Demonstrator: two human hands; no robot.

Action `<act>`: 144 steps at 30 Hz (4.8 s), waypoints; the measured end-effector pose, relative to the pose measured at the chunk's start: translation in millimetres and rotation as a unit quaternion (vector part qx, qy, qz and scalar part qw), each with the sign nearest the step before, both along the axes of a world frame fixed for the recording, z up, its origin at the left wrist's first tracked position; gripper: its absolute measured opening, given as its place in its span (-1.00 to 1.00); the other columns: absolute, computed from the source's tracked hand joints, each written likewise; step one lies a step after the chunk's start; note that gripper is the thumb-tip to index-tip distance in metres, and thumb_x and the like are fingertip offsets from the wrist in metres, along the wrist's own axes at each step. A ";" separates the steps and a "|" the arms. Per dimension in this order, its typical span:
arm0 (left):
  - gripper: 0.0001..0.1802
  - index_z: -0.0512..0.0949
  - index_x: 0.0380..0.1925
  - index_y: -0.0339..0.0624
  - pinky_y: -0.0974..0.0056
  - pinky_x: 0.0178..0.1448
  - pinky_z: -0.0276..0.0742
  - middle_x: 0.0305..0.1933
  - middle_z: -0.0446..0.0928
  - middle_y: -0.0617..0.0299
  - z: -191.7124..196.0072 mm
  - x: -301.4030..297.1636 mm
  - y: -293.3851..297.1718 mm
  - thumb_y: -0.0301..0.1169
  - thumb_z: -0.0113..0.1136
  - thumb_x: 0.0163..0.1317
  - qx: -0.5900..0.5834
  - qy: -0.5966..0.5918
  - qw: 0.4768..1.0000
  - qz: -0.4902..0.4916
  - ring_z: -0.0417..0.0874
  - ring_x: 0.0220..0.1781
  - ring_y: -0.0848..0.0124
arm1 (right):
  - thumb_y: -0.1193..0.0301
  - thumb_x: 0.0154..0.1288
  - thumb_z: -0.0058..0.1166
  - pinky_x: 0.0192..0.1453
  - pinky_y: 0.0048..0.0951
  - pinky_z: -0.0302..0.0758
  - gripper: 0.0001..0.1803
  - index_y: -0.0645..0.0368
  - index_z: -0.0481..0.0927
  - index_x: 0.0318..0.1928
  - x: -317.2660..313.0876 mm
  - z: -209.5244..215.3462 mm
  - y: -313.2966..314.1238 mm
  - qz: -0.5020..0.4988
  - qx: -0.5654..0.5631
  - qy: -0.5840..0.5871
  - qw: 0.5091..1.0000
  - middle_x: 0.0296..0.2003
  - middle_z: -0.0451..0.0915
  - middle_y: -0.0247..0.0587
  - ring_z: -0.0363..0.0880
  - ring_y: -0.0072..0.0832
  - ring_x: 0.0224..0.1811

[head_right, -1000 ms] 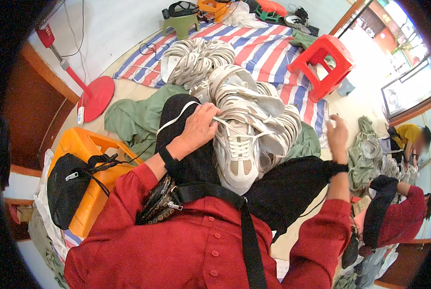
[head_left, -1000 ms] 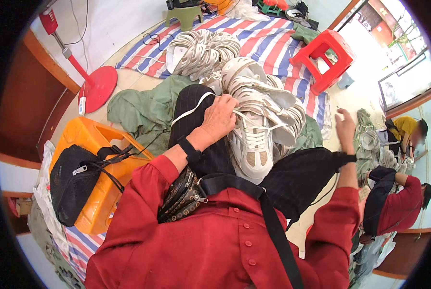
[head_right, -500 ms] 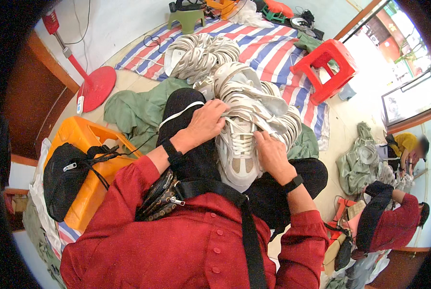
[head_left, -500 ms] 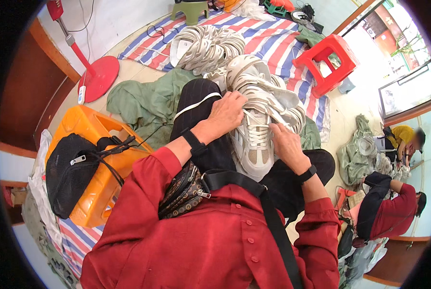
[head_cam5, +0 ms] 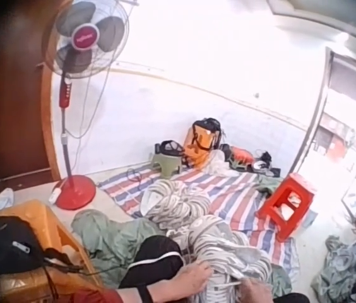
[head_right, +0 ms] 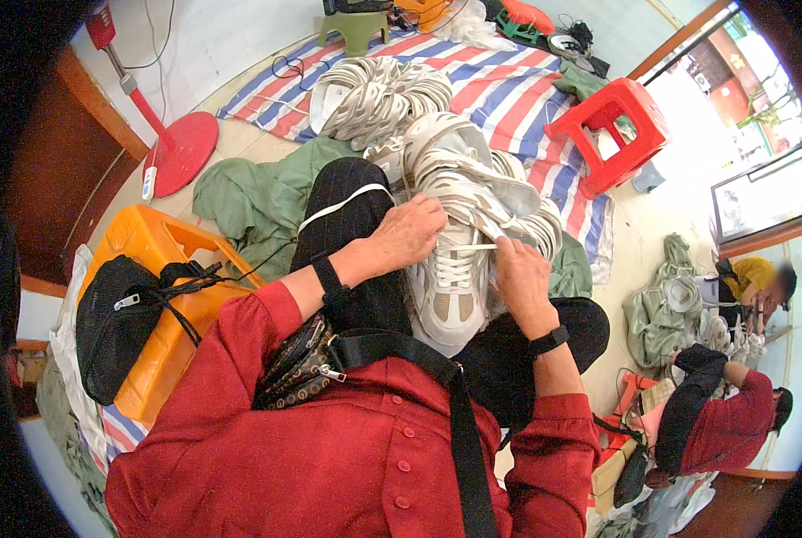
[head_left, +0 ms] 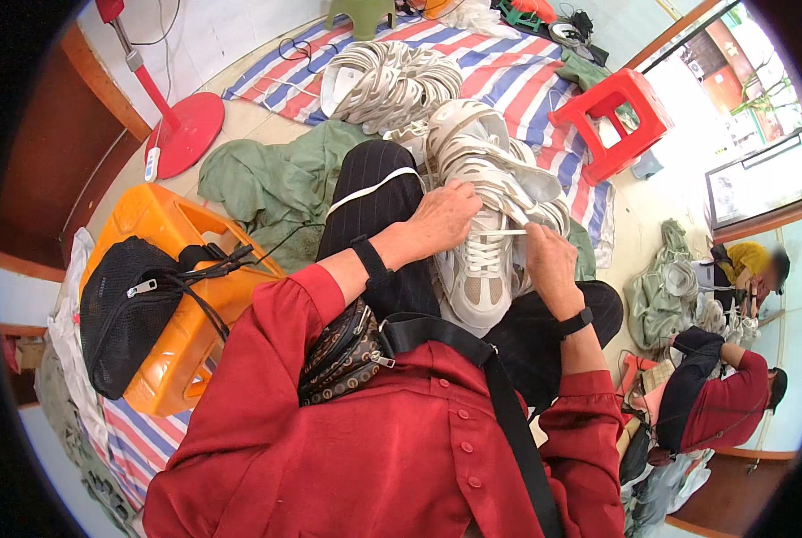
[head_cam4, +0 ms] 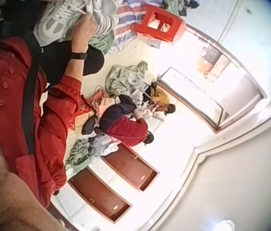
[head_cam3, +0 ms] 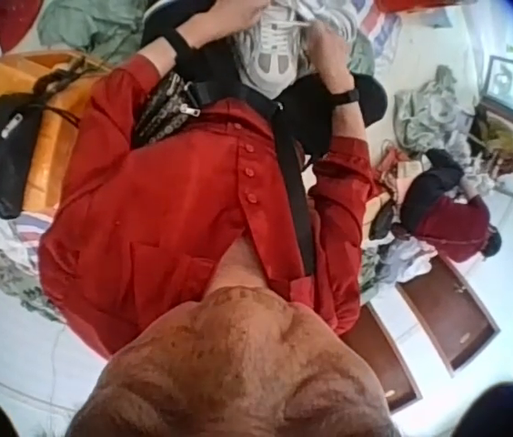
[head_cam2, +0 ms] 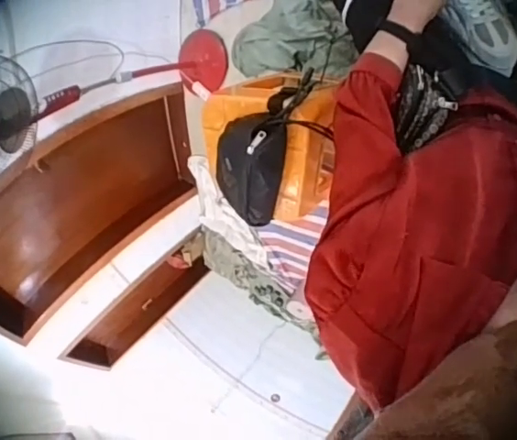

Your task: Lacing a large bundle of shoes together in a manufacturing setting.

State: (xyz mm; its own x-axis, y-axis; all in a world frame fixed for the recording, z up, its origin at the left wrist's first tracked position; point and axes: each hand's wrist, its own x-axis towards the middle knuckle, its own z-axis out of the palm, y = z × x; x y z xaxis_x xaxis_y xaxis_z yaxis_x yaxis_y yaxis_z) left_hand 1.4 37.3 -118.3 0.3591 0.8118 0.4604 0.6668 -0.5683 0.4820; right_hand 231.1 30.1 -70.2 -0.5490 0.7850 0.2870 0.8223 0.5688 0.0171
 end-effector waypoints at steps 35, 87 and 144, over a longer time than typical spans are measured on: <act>-0.93 0.41 -0.51 -0.21 0.02 -0.19 0.45 -0.45 0.45 0.06 17.1 -58.3 -3.4 -0.52 0.09 -0.02 0.062 0.086 0.979 0.173 0.52 -0.31 0.03 | 0.42 0.35 -0.16 -0.26 -0.21 0.43 -0.78 0.20 0.54 -0.13 141.2 40.4 8.1 -0.224 -0.010 0.216 0.950 -0.48 0.56 -0.01 0.56 -0.07 -0.39; -0.81 0.49 -0.33 -0.28 0.25 -0.42 0.52 -0.59 0.54 0.07 -135.8 -197.2 -19.9 -0.42 -0.09 0.26 -0.064 -0.336 0.816 0.466 0.63 -0.55 0.29 | 0.55 0.29 -0.02 -0.32 -0.59 0.45 -0.97 0.23 0.47 -0.27 -14.4 -47.0 1.1 -0.080 -0.302 0.509 0.802 -0.51 0.53 -0.35 0.50 -0.64 -0.47; -0.77 0.53 -0.40 -0.34 0.15 -0.30 0.56 -0.58 0.57 -0.01 -11.7 -8.1 -3.5 -0.54 -0.14 0.04 -0.244 -0.159 0.957 -0.020 0.66 -0.56 0.21 | 0.48 0.17 0.02 -0.33 -0.18 0.41 -0.93 0.16 0.56 -0.37 -12.5 -41.6 14.7 -0.075 -0.122 0.293 0.945 -0.56 0.55 -0.02 0.55 -0.06 -0.44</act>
State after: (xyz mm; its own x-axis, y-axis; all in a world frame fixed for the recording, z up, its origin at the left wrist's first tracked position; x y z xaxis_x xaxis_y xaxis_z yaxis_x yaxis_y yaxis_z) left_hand -6.6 33.8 -130.0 0.2986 0.9466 0.1215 0.4252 -0.2459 0.8711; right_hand 218.6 44.8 -111.8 -0.2289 0.9239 0.3067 0.7220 0.3725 -0.5831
